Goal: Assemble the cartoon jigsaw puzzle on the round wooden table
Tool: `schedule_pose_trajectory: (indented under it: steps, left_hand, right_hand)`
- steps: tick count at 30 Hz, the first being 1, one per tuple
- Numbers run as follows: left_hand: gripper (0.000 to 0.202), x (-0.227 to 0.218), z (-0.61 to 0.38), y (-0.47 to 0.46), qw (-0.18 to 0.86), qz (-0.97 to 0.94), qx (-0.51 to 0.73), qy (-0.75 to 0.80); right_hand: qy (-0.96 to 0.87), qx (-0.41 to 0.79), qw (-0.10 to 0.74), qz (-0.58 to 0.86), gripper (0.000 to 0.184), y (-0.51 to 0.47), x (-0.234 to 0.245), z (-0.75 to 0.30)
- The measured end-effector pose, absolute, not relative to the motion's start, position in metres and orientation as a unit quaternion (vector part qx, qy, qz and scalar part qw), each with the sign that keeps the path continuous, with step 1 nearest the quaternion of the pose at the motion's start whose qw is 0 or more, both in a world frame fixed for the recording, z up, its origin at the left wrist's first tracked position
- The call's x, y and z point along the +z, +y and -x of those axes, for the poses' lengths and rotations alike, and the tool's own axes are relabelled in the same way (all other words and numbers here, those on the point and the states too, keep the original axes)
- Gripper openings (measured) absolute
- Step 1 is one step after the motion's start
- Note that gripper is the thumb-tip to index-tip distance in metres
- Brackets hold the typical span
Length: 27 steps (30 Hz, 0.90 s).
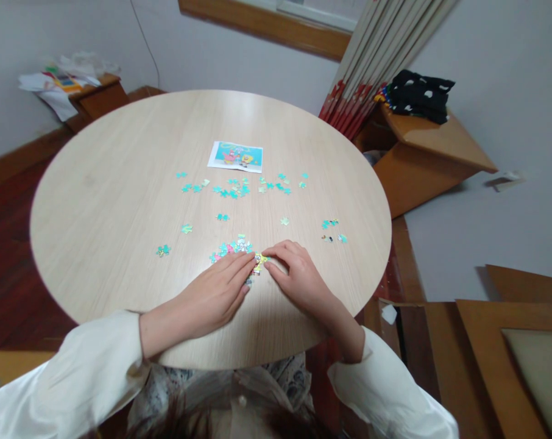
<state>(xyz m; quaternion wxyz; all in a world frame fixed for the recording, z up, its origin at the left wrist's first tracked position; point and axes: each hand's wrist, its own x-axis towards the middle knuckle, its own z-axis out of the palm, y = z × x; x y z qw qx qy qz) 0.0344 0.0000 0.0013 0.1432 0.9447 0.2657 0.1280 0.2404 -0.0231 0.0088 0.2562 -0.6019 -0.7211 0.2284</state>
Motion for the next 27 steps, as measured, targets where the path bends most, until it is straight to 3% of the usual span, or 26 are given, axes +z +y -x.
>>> schedule_pose_trajectory:
  steps: [13,20,24,27]
  left_hand:
    - [0.041,0.001,-0.044,0.0,0.102,-0.948,0.129,0.272]
    - [0.033,0.01,-0.048,0.009,0.201,-0.912,0.196,0.298]
    - [0.026,0.033,-0.023,0.023,0.227,-0.861,0.267,0.368]
    - [0.023,0.048,0.016,0.04,0.213,-0.809,0.24,0.492]
  right_hand:
    - [-0.744,0.172,0.279,0.582,0.014,-0.024,-0.002,-0.239]
    - [-0.63,0.261,0.424,0.596,0.018,-0.032,-0.004,-0.253]
    - [-0.582,0.272,0.457,0.615,0.019,-0.034,-0.009,-0.258]
    - [-0.569,0.282,0.466,0.616,0.019,-0.034,-0.009,-0.257]
